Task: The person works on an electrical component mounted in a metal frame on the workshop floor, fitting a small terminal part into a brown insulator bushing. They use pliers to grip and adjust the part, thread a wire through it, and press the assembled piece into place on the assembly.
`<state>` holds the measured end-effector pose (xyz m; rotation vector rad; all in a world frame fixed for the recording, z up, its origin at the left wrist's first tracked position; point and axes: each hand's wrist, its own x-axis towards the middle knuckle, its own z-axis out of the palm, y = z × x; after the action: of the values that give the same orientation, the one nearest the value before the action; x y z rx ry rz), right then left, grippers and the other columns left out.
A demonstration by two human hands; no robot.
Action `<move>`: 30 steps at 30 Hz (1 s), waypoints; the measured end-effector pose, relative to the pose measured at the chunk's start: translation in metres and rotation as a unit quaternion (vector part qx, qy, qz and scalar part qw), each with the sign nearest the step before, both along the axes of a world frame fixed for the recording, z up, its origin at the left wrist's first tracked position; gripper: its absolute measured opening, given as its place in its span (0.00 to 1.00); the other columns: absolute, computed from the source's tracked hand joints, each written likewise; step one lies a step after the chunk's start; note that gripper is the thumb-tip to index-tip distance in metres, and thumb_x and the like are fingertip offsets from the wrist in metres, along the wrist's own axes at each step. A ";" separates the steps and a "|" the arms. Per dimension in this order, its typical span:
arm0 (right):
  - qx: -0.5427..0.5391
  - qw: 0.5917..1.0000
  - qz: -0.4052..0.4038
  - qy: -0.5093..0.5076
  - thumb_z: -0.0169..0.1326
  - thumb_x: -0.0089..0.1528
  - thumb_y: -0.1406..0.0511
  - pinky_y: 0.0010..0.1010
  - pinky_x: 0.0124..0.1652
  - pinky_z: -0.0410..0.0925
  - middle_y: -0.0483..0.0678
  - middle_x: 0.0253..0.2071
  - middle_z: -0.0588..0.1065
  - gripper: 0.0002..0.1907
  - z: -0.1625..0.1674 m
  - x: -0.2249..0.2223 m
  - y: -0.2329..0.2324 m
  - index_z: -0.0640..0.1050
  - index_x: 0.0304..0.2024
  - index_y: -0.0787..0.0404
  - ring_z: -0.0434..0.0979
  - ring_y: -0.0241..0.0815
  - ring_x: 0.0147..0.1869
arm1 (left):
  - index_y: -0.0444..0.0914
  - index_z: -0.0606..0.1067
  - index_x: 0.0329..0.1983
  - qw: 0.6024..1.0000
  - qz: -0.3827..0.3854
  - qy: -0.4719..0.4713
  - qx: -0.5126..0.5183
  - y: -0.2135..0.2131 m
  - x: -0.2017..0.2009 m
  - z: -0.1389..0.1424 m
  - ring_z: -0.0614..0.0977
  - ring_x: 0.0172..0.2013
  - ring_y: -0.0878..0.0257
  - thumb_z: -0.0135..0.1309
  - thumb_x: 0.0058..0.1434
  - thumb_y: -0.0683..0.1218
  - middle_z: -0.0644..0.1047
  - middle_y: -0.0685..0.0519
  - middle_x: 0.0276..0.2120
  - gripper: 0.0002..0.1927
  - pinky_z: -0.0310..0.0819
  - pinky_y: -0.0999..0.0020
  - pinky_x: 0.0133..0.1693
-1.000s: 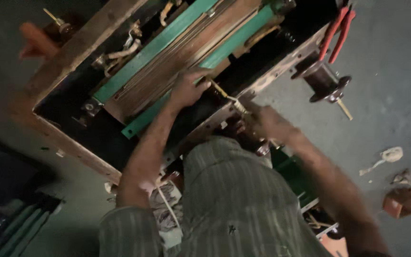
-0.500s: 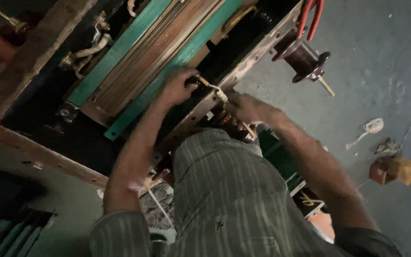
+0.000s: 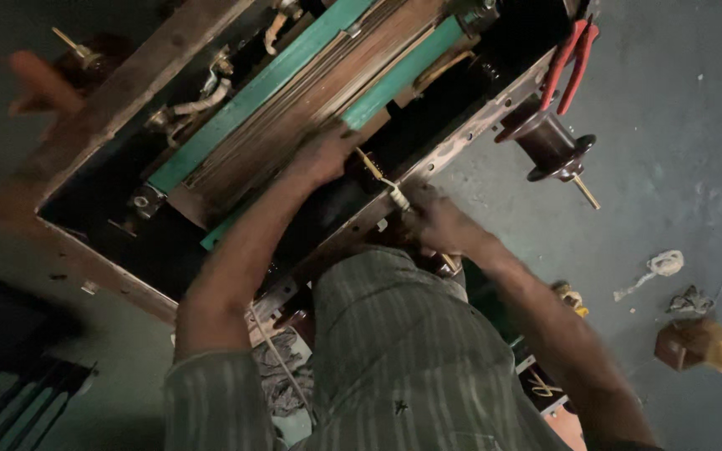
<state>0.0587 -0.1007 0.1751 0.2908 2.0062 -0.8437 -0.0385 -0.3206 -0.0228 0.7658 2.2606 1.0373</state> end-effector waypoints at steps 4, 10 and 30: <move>-0.092 0.973 -0.147 -0.152 0.47 0.66 0.63 0.33 0.20 0.67 0.52 0.27 0.75 0.17 0.014 -0.012 -0.002 0.75 0.56 0.62 0.73 0.41 0.21 | 0.40 0.83 0.42 0.967 -0.104 0.228 0.040 0.016 -0.006 0.003 0.73 0.56 0.45 0.57 0.55 0.43 0.76 0.48 0.50 0.11 0.66 0.48 0.58; -0.068 0.964 -0.167 -0.194 0.45 0.69 0.60 0.32 0.19 0.66 0.48 0.24 0.75 0.17 0.017 -0.004 0.007 0.74 0.54 0.63 0.72 0.40 0.19 | 0.41 0.81 0.29 0.971 -0.126 0.203 -0.016 0.020 -0.005 -0.003 0.73 0.51 0.48 0.56 0.58 0.44 0.78 0.50 0.38 0.05 0.64 0.48 0.54; 0.001 0.996 -0.088 -0.006 0.52 0.65 0.56 0.41 0.32 0.74 0.51 0.34 0.80 0.33 -0.007 0.011 -0.001 0.58 0.69 0.56 0.80 0.46 0.33 | 0.44 0.83 0.39 0.975 -0.109 0.186 0.048 0.014 -0.010 -0.012 0.73 0.54 0.50 0.57 0.55 0.44 0.80 0.54 0.43 0.10 0.59 0.45 0.66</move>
<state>0.0699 -0.1022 0.1682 0.4794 1.9917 -0.9469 -0.0488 -0.3063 -0.0344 1.3113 2.3693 0.9666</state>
